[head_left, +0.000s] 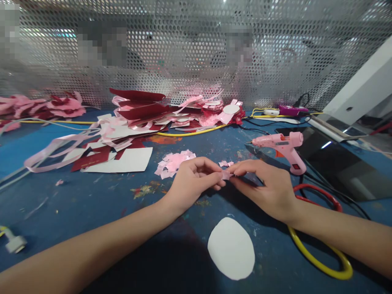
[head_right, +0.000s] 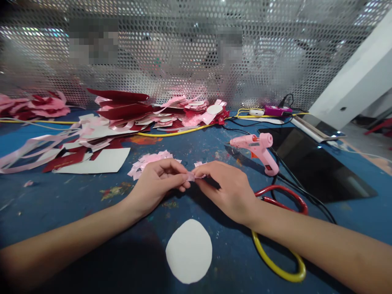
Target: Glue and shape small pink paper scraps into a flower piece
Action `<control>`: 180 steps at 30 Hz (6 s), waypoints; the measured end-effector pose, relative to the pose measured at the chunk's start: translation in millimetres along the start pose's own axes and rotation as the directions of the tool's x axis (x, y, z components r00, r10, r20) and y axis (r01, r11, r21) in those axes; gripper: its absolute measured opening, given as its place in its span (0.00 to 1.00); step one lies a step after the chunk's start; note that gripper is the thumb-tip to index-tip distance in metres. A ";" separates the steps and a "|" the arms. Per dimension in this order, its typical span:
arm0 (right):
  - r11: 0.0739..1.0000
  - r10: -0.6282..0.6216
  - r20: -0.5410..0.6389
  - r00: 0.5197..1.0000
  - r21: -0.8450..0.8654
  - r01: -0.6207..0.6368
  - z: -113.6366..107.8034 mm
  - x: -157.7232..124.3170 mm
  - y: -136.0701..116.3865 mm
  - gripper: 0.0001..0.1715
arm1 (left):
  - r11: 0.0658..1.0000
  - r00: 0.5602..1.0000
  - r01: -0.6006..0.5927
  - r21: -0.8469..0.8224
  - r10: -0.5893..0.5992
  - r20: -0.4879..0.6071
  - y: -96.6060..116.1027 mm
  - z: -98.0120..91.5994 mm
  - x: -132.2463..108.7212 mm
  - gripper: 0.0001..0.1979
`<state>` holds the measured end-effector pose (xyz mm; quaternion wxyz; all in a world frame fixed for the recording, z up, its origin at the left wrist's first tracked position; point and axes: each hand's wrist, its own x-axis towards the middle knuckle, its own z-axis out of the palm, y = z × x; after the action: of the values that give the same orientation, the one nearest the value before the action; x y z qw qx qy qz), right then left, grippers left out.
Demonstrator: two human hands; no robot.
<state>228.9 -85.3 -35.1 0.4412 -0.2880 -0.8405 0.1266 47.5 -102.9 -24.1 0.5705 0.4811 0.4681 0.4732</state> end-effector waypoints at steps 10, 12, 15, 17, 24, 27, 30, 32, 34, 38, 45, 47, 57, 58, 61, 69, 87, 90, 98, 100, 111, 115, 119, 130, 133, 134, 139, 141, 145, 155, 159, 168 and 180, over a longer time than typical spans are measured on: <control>0.999 -0.001 -0.003 1.000 -0.046 0.001 -0.5 0.1 -1.2 0.05 | 0.998 1.000 -0.004 0.061 0.005 -0.009 2.3 2.1 -1.2 0.04; 0.999 -0.003 -0.009 1.000 -0.043 0.003 0.2 -0.3 -0.6 0.05 | 0.998 1.000 -0.003 0.058 0.005 -0.021 2.2 2.2 -1.0 0.04; 1.000 -0.030 0.006 1.000 0.003 0.030 0.8 -0.1 1.1 0.06 | 0.998 0.999 -0.001 0.057 0.003 -0.033 2.5 2.5 -1.0 0.03; 0.996 -0.083 0.035 0.996 0.036 0.082 0.7 0.3 2.5 0.08 | 0.998 0.999 -0.001 0.062 0.004 -0.038 2.8 2.5 -0.9 0.03; 0.978 -0.210 0.057 0.976 0.021 0.209 -0.4 0.3 6.2 0.10 | 0.999 0.999 0.011 0.045 -0.009 -0.039 2.0 3.0 -0.1 0.04; 0.980 -0.199 0.065 0.978 0.013 0.199 0.3 0.1 6.7 0.09 | 0.999 0.999 0.020 0.035 -0.019 -0.032 1.5 3.1 0.0 0.04; 0.983 -0.182 0.054 0.982 0.006 0.182 1.0 0.2 6.3 0.08 | 0.999 1.000 0.020 0.040 -0.019 -0.021 1.6 2.7 -0.1 0.04; 0.986 -0.169 0.049 0.984 0.005 0.169 0.9 0.2 5.6 0.07 | 0.998 1.000 0.028 0.055 -0.028 -0.010 1.5 2.3 -0.1 0.03; 0.988 -0.152 0.051 0.987 0.005 0.152 0.4 0.2 4.6 0.07 | 0.997 0.999 0.038 0.072 -0.038 0.006 1.1 2.0 0.1 0.03; 0.998 -0.067 0.045 0.997 -0.018 0.068 -0.7 -0.2 1.4 0.06 | 0.996 0.999 0.036 0.081 -0.039 0.037 0.2 1.8 0.8 0.03; 0.990 0.129 -0.042 0.991 0.054 -0.127 0.6 0.9 -0.5 0.05 | 0.912 0.959 -0.279 0.302 0.249 0.135 -1.2 -7.4 -1.4 0.06; 0.964 0.211 -0.026 0.977 0.168 -0.204 1.5 0.9 0.4 0.05 | 0.771 0.896 -0.444 0.456 0.388 0.217 -1.3 -11.4 -2.7 0.08; 0.878 0.274 0.062 0.960 0.392 -0.275 2.1 -0.8 1.4 0.06 | 0.608 0.807 -0.577 0.546 0.525 0.269 3.8 -12.7 -4.9 0.04; 0.877 0.271 0.064 0.960 0.394 -0.274 2.1 -0.9 1.4 0.07 | 0.614 0.808 -0.577 0.539 0.527 0.265 4.4 -12.2 -5.2 0.04; 0.873 0.271 0.069 0.960 0.401 -0.276 1.8 -1.4 1.8 0.07 | 0.632 0.804 -0.583 0.511 0.536 0.256 5.8 -11.1 -5.9 0.04; 0.886 0.242 0.073 0.968 0.390 -0.251 1.4 -2.7 3.5 0.07 | 0.623 0.790 -0.602 0.500 0.554 0.261 3.9 -12.9 -3.6 0.05; 0.990 -0.036 0.095 0.995 0.139 0.022 -3.1 -3.3 1.0 0.09 | 0.672 0.834 -0.536 0.511 0.514 0.198 -3.0 -7.3 -11.0 0.09; 0.993 -0.056 0.129 0.990 0.107 0.043 -2.8 -3.6 1.3 0.09 | 0.653 0.825 -0.549 0.522 0.521 0.217 -6.2 -7.1 -12.0 0.12; 0.992 -0.123 0.211 0.970 0.040 0.117 -4.3 -2.8 1.6 0.07 | 0.402 0.730 -0.641 0.654 0.583 0.357 -6.5 -8.2 -13.7 0.15; 0.989 -0.147 0.239 0.960 0.043 0.141 -4.2 -3.2 2.0 0.06 | 0.383 0.719 -0.650 0.657 0.590 0.367 -7.2 -7.8 -14.3 0.15; 0.952 -0.295 0.270 0.917 0.002 0.305 -4.9 -3.2 3.2 0.07 | 0.477 0.787 -0.562 0.676 0.559 0.261 -9.6 -1.9 -20.2 0.15; 0.870 -0.440 0.245 0.864 -0.123 0.477 -7.9 0.3 -2.9 0.12 | 0.464 0.788 -0.547 0.696 0.565 0.243 -8.5 -0.7 -22.1 0.16; 0.796 -0.509 0.264 0.819 -0.217 0.565 -12.3 3.6 -9.3 0.18 | 0.474 0.799 -0.532 0.702 0.556 0.229 -6.3 0.0 -22.6 0.15; 0.940 -0.260 0.117 0.959 -0.197 0.279 -5.0 -3.0 3.1 0.06 | 0.602 0.837 -0.538 0.590 0.467 0.286 -6.0 -1.9 -14.2 0.21; 0.961 -0.201 0.060 0.978 -0.179 0.209 -4.3 -2.5 1.4 0.06 | 0.576 0.809 -0.582 0.575 0.484 0.334 -4.1 -3.4 -13.9 0.15; 0.968 -0.174 0.050 0.984 -0.173 0.180 -4.3 -2.4 0.5 0.06 | 0.579 0.806 -0.586 0.568 0.492 0.329 -3.1 -3.9 -13.6 0.12; 0.994 0.030 0.043 0.999 -0.105 -0.025 -6.2 0.2 -1.9 0.10 | 0.732 0.887 -0.449 0.512 0.433 0.158 1.1 -6.9 -8.6 0.04; 0.997 0.067 0.007 0.998 -0.047 -0.066 -8.4 2.1 -2.5 0.16 | 0.819 0.924 -0.360 0.446 0.381 0.047 1.8 -9.3 -4.7 0.02; 0.988 -0.156 0.018 0.988 0.003 0.156 -12.7 -1.2 -9.2 0.24 | 0.902 0.940 -0.267 0.339 0.321 -0.115 1.2 -15.0 4.5 0.05; 0.718 -0.653 0.490 0.578 0.157 0.678 -3.1 -27.7 -28.2 0.21 | 0.756 0.954 -0.269 0.597 0.294 0.058 -0.9 -18.9 8.2 0.13; 0.703 -0.686 0.447 0.574 0.203 0.682 0.7 -26.0 -24.2 0.21 | 0.708 0.950 -0.311 0.634 0.251 0.186 3.5 -17.1 4.5 0.17; 0.737 -0.650 0.229 0.724 -0.042 0.675 -3.0 -26.1 -24.4 0.18 | 0.753 0.952 -0.306 0.582 0.226 0.209 1.3 -16.7 5.0 0.18; 0.807 -0.281 0.274 0.920 -0.452 0.381 -3.0 2.3 14.4 0.20 | 0.873 0.886 -0.395 0.287 0.279 0.370 -7.1 -25.5 1.1 0.29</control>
<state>235.7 -72.5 -38.6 0.2833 -0.2263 -0.9205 -0.1455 23.1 -99.8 -33.7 0.4493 0.7205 0.3556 0.3907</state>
